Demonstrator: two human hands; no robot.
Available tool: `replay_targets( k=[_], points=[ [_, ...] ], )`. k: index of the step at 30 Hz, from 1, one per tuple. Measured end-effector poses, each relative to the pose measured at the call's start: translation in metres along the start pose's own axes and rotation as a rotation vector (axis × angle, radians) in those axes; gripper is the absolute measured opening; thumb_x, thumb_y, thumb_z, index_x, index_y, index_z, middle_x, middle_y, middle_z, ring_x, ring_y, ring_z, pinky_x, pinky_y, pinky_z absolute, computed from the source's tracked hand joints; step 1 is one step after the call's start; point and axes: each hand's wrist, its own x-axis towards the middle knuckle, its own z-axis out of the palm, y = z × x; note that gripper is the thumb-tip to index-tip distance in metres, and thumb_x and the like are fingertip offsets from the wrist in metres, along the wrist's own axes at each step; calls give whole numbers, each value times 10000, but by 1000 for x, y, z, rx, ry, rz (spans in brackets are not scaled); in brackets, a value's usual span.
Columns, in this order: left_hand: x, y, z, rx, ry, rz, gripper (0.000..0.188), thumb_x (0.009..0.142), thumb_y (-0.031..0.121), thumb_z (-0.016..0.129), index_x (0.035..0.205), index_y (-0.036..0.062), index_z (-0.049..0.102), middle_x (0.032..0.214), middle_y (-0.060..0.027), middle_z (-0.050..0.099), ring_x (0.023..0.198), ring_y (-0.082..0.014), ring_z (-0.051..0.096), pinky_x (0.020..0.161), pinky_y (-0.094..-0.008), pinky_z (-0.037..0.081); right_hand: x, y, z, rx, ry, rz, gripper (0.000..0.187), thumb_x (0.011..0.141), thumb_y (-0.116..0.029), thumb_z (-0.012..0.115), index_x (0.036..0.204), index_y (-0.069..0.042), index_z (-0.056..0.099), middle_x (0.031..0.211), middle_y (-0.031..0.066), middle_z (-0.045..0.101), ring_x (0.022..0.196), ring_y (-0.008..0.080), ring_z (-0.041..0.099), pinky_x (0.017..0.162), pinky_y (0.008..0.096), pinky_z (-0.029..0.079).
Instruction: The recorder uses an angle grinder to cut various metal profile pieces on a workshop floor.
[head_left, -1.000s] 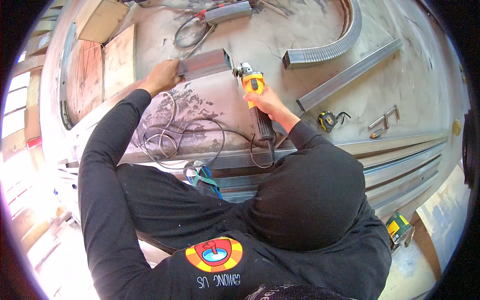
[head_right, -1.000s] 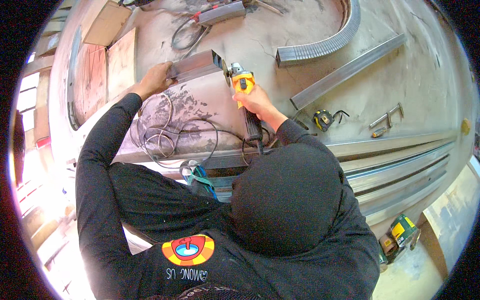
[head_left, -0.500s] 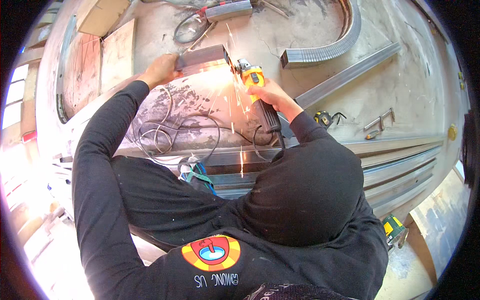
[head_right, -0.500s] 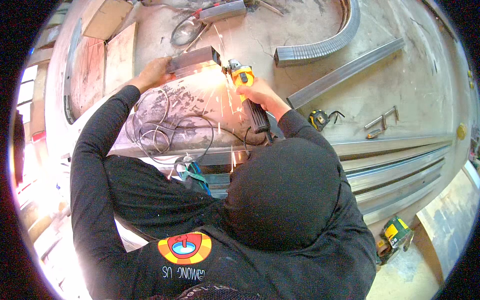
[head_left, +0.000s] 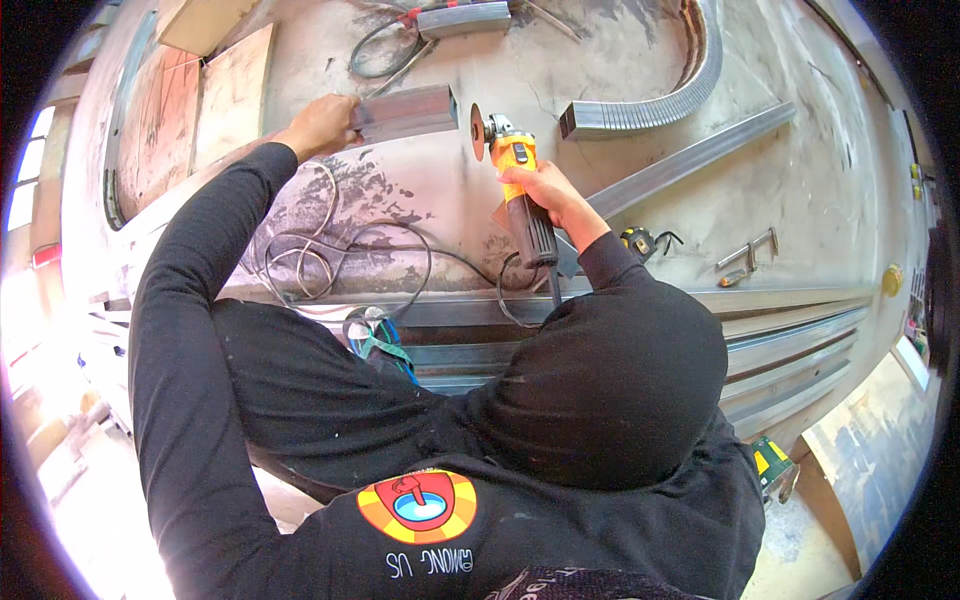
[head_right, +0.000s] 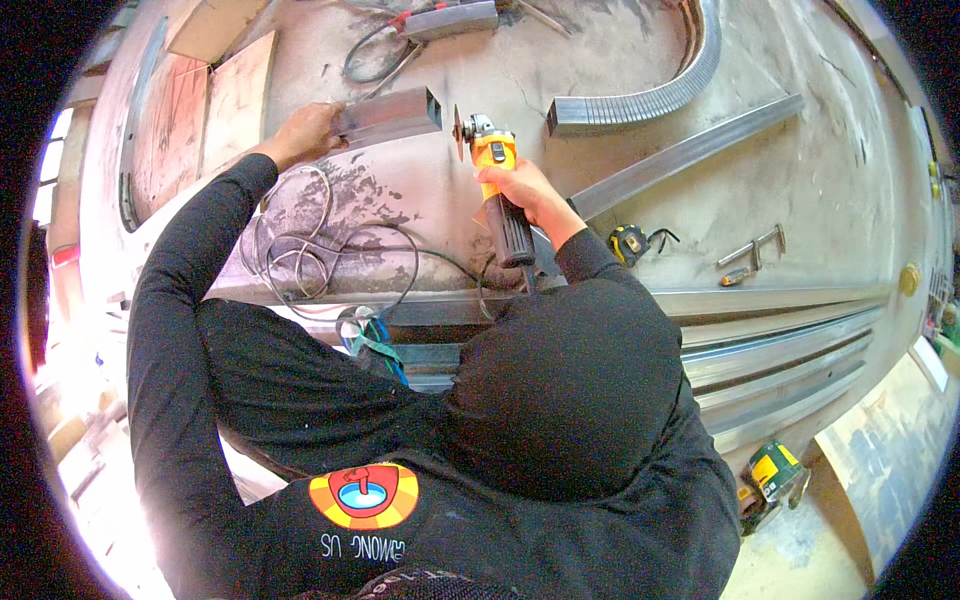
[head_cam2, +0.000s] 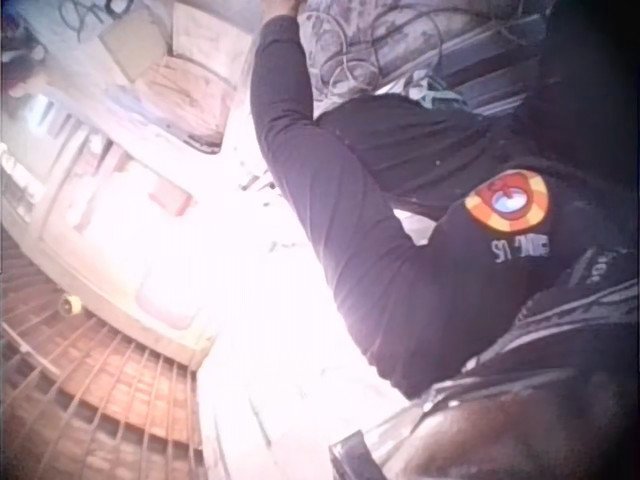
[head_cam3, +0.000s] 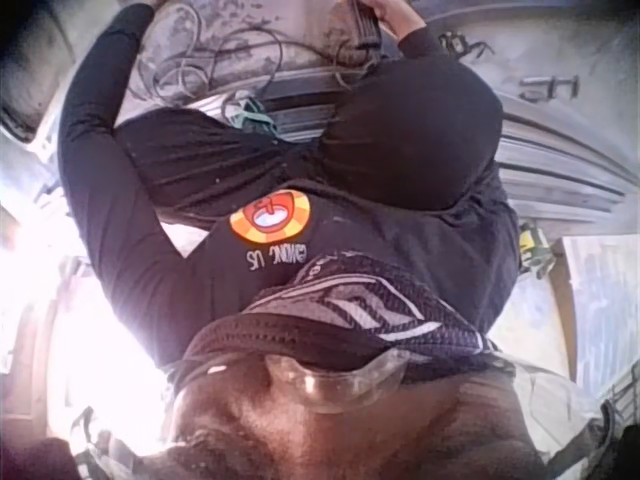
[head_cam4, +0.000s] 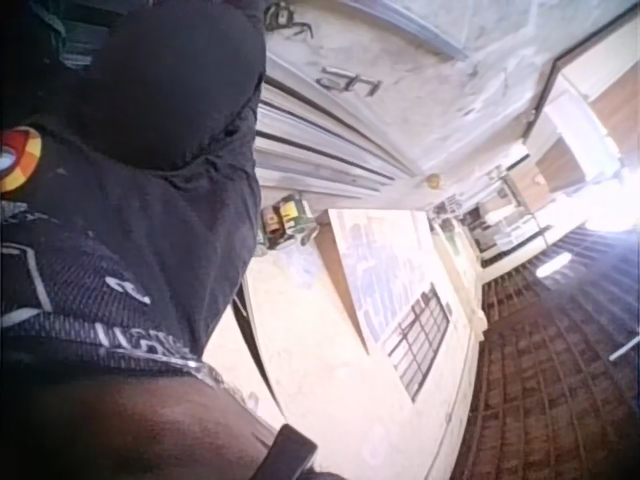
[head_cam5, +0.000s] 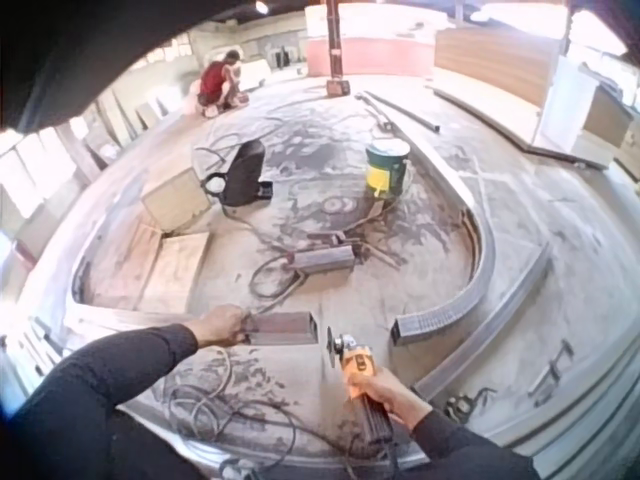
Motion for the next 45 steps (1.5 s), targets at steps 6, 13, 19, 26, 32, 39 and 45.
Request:
replay_targets(
  k=[6,13,19,26,32,39,45],
  points=[
    [-5,5,-3,5,35,24,389,748,203,819,1002,-17,622,970,-250,685,972,-437,649,831,-506,514,8,-13,7,159,-81,38,540,785,-204,775,1202,26,522,910,107,613,712,233,647,582,451,587],
    [0,1,4,16,0,-10,415,748,189,820,1055,-18,632,990,-250,685,979,-426,655,841,-492,522,21,-13,-3,20,-122,11,482,790,-216,767,1166,5,561,924,84,629,690,192,629,591,379,570],
    [-6,8,-5,84,-18,-36,446,746,235,821,1068,-20,648,985,-247,691,960,-404,673,824,-495,535,-9,0,3,90,-146,10,379,800,-201,755,1106,-20,623,934,59,645,702,163,621,614,325,509],
    [-9,118,-3,-96,-556,59,693,766,695,705,695,7,739,693,-197,695,643,-356,689,628,-441,550,-39,6,8,17,55,-204,371,817,-145,771,1125,-35,596,951,29,639,832,119,613,740,279,505],
    [-49,258,76,-1188,-506,-184,1042,591,580,919,1288,-83,517,1168,-176,657,1047,-251,649,936,-349,519,-51,12,18,-12,321,-403,413,773,-222,793,1046,13,592,909,69,679,763,131,635,686,318,529],
    [-14,297,90,-1810,-252,-13,603,692,189,922,1165,-29,618,1007,-76,707,961,-176,669,899,-334,538,-70,0,-38,487,-119,-378,377,903,-252,682,1161,7,590,984,133,697,930,223,688,864,351,555],
    [23,321,46,-1460,-368,-153,670,623,116,831,1204,-39,534,1038,-120,682,926,-214,664,818,-342,529,-81,-29,-64,338,-1,-351,389,896,-244,690,1174,12,595,1007,128,698,949,208,680,885,341,542]
  ],
)
